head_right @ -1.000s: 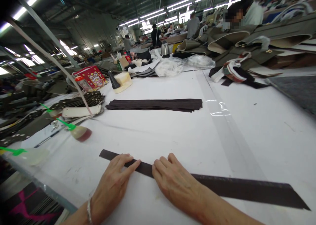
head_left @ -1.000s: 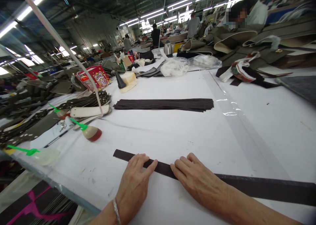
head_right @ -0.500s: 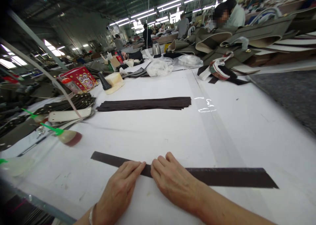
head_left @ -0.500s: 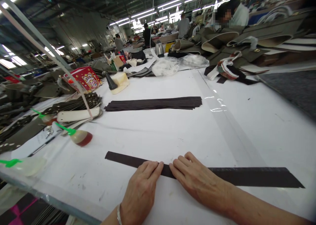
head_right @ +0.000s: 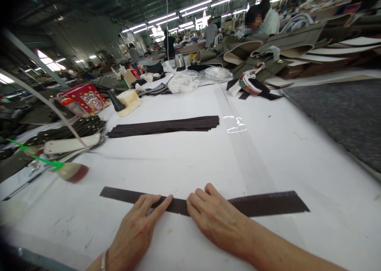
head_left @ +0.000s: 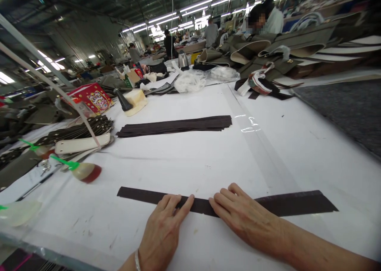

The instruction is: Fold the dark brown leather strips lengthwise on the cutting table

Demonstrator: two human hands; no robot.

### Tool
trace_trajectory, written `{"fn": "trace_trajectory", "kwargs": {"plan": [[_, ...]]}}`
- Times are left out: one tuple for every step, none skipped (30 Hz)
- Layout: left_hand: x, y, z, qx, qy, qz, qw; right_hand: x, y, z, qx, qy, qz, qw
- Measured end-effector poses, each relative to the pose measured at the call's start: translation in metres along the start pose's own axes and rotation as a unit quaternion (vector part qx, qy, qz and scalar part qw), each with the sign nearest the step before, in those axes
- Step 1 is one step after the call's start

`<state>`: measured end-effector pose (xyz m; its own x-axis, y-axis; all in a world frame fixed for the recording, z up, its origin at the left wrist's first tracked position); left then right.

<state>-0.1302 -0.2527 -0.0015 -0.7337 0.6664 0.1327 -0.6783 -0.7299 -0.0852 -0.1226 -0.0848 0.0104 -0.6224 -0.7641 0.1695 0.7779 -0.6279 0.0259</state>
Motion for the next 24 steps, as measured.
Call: {"fn": "trace_trajectory", "kwargs": {"plan": [[0.001,0.000,-0.001,0.003,0.003,0.002,1.000,-0.001,-0.001,0.000,0.005,-0.001,-0.005,1.000],[0.001,0.000,-0.001,0.004,0.007,0.003,1.000,-0.003,-0.003,0.000,0.011,-0.001,-0.012,1.000],[0.001,0.000,-0.002,0.004,0.009,0.004,1.000,-0.003,-0.004,0.001,0.018,0.000,-0.020,1.000],[0.001,0.000,-0.001,0.002,0.011,0.005,1.000,-0.004,-0.006,0.001,0.025,0.001,-0.028,0.999],[0.001,0.000,-0.001,-0.002,0.011,0.006,1.000,-0.004,-0.008,0.001,0.031,0.002,-0.035,0.999],[0.001,-0.001,0.001,-0.007,0.007,0.008,1.000,-0.003,-0.009,0.001,0.035,0.004,-0.043,0.998],[0.001,-0.001,0.003,-0.011,-0.004,0.011,1.000,-0.002,-0.011,0.002,0.038,0.006,-0.054,0.998],[0.001,-0.003,0.007,-0.013,-0.022,0.015,1.000,-0.001,-0.013,0.002,0.042,0.005,-0.065,0.997],[0.003,-0.005,0.011,-0.016,-0.046,0.020,0.999,0.000,-0.015,0.002,0.047,0.006,-0.078,0.996],[0.005,-0.007,0.015,-0.022,-0.069,0.027,0.997,0.002,-0.016,0.002,0.055,0.008,-0.092,0.994],[0.008,-0.010,0.018,-0.033,-0.087,0.034,0.995,0.004,-0.018,0.002,0.065,0.012,-0.104,0.992],[0.013,-0.013,0.019,-0.052,-0.093,0.040,0.993,0.005,-0.019,0.002,0.076,0.017,-0.113,0.991],[0.019,-0.016,0.018,-0.078,-0.088,0.043,0.992,0.006,-0.020,0.001,0.087,0.022,-0.120,0.989],[0.025,-0.019,0.015,-0.107,-0.074,0.044,0.991,0.007,-0.021,0.001,0.097,0.028,-0.124,0.987],[0.031,-0.022,0.012,-0.133,-0.059,0.043,0.988,0.006,-0.023,0.001,0.106,0.033,-0.125,0.986],[0.035,-0.024,0.009,-0.153,-0.049,0.040,0.986,0.005,-0.024,0.001,0.112,0.037,-0.125,0.985],[0.038,-0.026,0.007,-0.164,-0.047,0.037,0.985,0.004,-0.025,0.001,0.117,0.041,-0.122,0.985],[0.038,-0.026,0.007,-0.165,-0.053,0.036,0.984,0.001,-0.026,0.001,0.119,0.043,-0.120,0.985],[0.037,-0.027,0.008,-0.157,-0.065,0.033,0.985,-0.001,-0.027,0.002,0.122,0.044,-0.120,0.984],[0.035,-0.028,0.009,-0.143,-0.079,0.023,0.986,-0.004,-0.028,0.002,0.125,0.044,-0.123,0.984],[0.031,-0.030,0.011,-0.124,-0.091,0.003,0.988,-0.006,-0.029,0.002,0.126,0.044,-0.129,0.983],[0.028,-0.034,0.012,-0.103,-0.098,-0.025,0.990,-0.008,-0.030,0.003,0.126,0.046,-0.136,0.982],[0.024,-0.039,0.013,-0.080,-0.101,-0.056,0.990,-0.010,-0.030,0.003,0.126,0.053,-0.143,0.980],[0.020,-0.043,0.013,-0.058,-0.098,-0.086,0.990,-0.012,-0.031,0.003,0.126,0.061,-0.149,0.979]]}}
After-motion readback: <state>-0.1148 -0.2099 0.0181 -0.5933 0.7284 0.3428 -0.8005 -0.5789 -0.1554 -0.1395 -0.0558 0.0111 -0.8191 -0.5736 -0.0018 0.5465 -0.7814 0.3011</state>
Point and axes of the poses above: each hand's wrist, its own x-axis towards the middle knuckle, its own z-axis out of the back of the hand, y = z × x, the point moved 6 cm from there along x, towards the middle knuckle, and after that the axes turned 4 degrees about y, right-handed, at the moved point
